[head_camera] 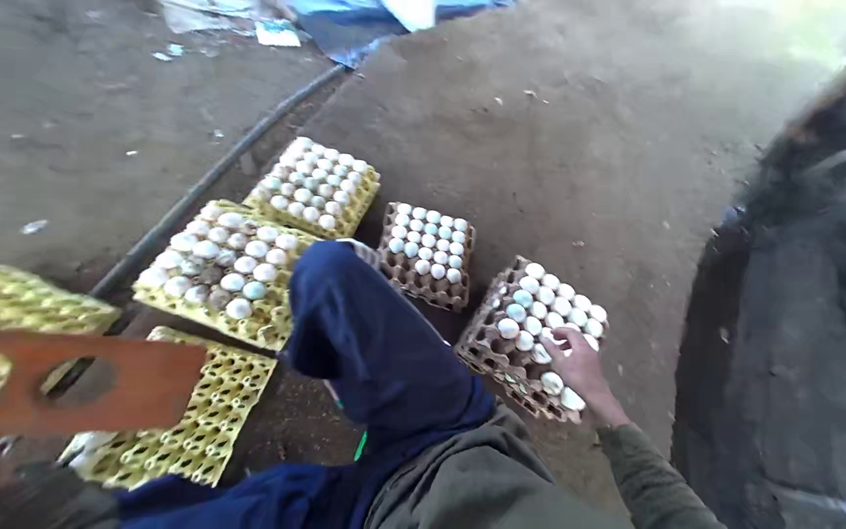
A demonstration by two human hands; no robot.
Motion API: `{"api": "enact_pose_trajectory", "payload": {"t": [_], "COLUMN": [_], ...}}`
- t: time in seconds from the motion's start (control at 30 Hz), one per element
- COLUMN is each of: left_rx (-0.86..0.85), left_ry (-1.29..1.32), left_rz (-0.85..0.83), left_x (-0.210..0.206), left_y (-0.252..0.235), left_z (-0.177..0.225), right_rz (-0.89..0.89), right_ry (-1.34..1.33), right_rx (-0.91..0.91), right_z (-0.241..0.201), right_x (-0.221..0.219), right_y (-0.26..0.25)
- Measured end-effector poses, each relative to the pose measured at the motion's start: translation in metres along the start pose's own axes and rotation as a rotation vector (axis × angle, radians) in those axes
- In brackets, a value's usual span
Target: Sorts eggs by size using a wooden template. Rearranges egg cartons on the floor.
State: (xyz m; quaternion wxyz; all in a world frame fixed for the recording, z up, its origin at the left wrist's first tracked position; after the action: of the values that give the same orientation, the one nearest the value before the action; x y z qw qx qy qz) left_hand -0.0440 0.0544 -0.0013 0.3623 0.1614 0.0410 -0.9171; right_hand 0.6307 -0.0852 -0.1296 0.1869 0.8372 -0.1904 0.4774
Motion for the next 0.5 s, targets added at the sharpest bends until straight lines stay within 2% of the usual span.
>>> {"api": "enact_pose_trajectory", "payload": {"t": [0.07, 0.1, 0.17, 0.2, 0.27, 0.37, 0.43, 0.5], "left_rx": [-0.264, -0.263, -0.201, -0.184, -0.231, -0.303, -0.342, -0.371], "left_ry": [0.11, 0.194, 0.432, 0.528, 0.628, 0.708, 0.727, 0.732], "left_rz": [-0.559, -0.455, -0.103, 0.016, 0.127, 0.27, 0.362, 0.453], "left_x": [0.035, 0.043, 0.051, 0.055, 0.077, 0.12, 0.157, 0.195], "left_y": [-0.038, -0.042, -0.04, -0.042, -0.048, -0.049, -0.041, -0.032], "left_z": [0.006, 0.018, 0.048, 0.063, 0.085, 0.103, 0.104, 0.103], "right_rz": [0.052, 0.042, -0.054, -0.126, -0.249, -0.182, -0.144, -0.226], "right_ry": [-0.132, -0.193, -0.288, -0.308, -0.218, -0.075, -0.246, -0.421], "right_rx": [0.182, 0.285, 0.488, 0.576, 0.686, 0.931, 1.155, 1.324], "right_z": [-0.071, -0.11, -0.188, -0.225, -0.29, -0.373, -0.421, -0.466], "right_x": [0.004, 0.0, -0.021, -0.036, -0.068, -0.074, -0.062, -0.068], "right_y": [-0.008, -0.009, -0.007, -0.004, 0.011, 0.044, 0.079, 0.118]}}
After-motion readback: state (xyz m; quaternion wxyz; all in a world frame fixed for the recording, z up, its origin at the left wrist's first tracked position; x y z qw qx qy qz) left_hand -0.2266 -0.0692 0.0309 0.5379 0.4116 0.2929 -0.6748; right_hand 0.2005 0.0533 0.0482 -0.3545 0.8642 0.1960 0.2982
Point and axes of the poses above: each hand's wrist, its own y-axis away from the middle knuckle, its own x-axis out of the back of the hand, z = x × y, the point moved 7 cm from there along -y, towards the middle knuckle, and after that the axes turned 4 degrees about z, right-handed, at the moved point
